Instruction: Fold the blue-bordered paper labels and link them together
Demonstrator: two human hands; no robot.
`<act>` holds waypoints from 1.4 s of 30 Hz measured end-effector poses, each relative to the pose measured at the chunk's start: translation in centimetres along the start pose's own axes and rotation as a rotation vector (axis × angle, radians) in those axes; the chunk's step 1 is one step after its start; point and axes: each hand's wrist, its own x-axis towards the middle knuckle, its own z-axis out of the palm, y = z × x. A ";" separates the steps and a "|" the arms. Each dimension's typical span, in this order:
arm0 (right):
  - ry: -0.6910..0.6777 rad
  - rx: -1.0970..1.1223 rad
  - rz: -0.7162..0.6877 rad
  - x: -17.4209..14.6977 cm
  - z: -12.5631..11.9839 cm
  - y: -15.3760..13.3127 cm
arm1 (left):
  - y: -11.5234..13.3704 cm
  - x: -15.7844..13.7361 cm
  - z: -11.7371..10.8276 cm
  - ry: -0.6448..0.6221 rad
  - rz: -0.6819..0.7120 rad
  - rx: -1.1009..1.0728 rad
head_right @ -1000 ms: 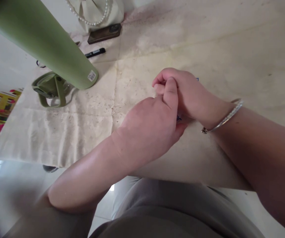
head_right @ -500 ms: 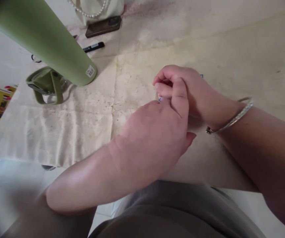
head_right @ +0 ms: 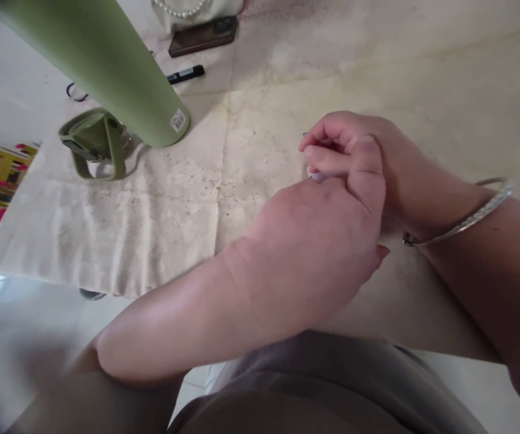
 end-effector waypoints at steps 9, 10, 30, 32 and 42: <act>0.085 0.272 0.100 0.6 -0.3 -0.1 | -2.1 2.3 1.0 0.013 0.060 -0.103; 0.096 0.293 0.111 0.6 -0.3 -0.1 | -2.4 2.6 1.0 -0.004 0.056 -0.124; 0.666 0.477 -0.089 5.1 -0.9 3.3 | -5.7 4.9 2.7 -0.040 -0.013 0.073; 0.653 0.505 -0.095 5.4 -0.9 3.4 | -5.5 4.9 2.9 -0.020 -0.018 0.106; 0.694 0.618 -0.070 6.3 -0.9 3.8 | -5.4 2.3 2.4 0.206 -0.183 -0.079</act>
